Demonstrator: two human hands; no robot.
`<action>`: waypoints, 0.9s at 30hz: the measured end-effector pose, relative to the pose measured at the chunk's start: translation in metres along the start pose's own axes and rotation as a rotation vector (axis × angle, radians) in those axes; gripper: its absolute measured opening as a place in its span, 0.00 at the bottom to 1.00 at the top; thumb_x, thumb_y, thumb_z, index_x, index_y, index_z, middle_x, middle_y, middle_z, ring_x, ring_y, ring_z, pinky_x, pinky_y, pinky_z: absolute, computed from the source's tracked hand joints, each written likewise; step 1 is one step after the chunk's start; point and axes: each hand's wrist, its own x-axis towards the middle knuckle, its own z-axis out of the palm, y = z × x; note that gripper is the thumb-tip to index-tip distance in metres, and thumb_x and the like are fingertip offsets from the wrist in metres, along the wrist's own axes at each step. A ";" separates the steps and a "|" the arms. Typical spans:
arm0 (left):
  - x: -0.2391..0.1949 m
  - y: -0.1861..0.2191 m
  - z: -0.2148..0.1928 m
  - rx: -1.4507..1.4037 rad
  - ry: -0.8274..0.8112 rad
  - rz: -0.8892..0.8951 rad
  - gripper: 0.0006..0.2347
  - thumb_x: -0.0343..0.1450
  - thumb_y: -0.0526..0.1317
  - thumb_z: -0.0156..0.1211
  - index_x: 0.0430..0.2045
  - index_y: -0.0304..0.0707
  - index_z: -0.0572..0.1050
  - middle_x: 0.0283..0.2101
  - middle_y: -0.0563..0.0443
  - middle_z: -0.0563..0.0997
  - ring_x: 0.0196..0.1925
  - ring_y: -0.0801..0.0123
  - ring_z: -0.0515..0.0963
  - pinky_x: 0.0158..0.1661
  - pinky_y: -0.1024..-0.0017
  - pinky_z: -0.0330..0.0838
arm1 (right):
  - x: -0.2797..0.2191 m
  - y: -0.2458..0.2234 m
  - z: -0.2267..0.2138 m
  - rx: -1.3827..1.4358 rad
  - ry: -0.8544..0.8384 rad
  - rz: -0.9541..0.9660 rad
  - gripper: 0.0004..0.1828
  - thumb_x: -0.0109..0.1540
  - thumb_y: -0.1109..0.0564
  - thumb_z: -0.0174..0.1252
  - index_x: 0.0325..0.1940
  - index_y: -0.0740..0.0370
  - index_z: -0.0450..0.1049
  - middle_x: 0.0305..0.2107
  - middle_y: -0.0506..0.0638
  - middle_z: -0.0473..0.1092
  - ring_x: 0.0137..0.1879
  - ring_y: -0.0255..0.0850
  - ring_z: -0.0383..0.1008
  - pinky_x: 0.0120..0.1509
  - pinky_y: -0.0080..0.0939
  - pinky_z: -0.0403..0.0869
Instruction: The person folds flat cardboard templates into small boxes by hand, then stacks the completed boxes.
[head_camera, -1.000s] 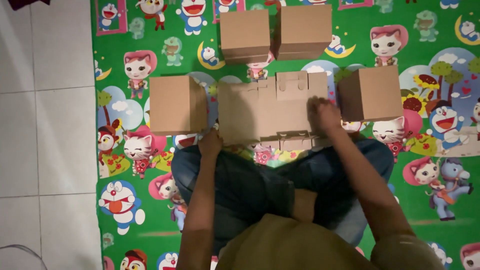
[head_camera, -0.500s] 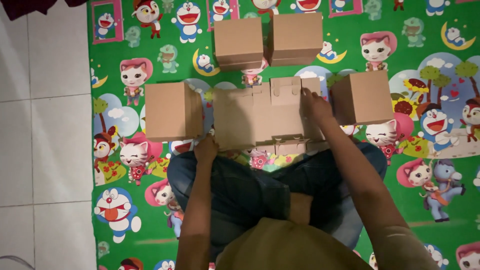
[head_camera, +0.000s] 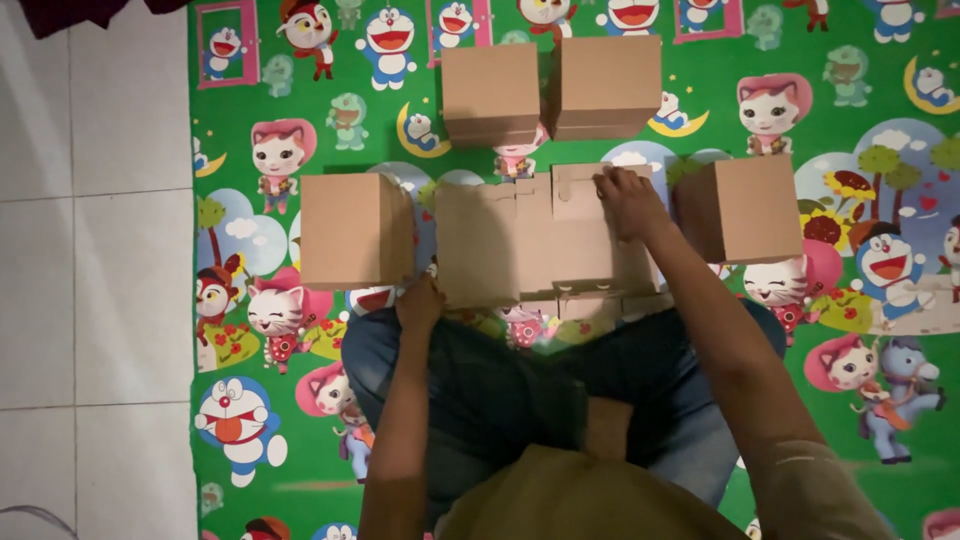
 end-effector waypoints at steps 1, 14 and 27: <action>-0.004 0.004 -0.005 -0.002 -0.001 0.002 0.08 0.72 0.41 0.58 0.41 0.42 0.73 0.45 0.43 0.83 0.58 0.49 0.79 0.58 0.44 0.66 | -0.005 -0.004 -0.002 -0.002 -0.001 0.002 0.58 0.30 0.58 0.80 0.61 0.51 0.59 0.60 0.55 0.60 0.69 0.56 0.63 0.71 0.52 0.64; -0.019 0.016 -0.022 0.031 0.031 0.042 0.08 0.73 0.41 0.57 0.42 0.39 0.73 0.46 0.42 0.83 0.59 0.46 0.79 0.57 0.42 0.68 | -0.067 -0.049 0.026 0.099 0.137 -0.144 0.27 0.66 0.48 0.49 0.70 0.55 0.66 0.56 0.65 0.71 0.59 0.63 0.75 0.64 0.58 0.73; 0.000 -0.006 0.013 0.052 0.035 0.056 0.10 0.72 0.43 0.58 0.42 0.39 0.72 0.47 0.41 0.80 0.54 0.44 0.80 0.51 0.42 0.70 | 0.003 -0.130 -0.090 0.342 -0.272 0.293 0.29 0.70 0.34 0.30 0.72 0.36 0.61 0.54 0.60 0.75 0.60 0.60 0.76 0.66 0.62 0.71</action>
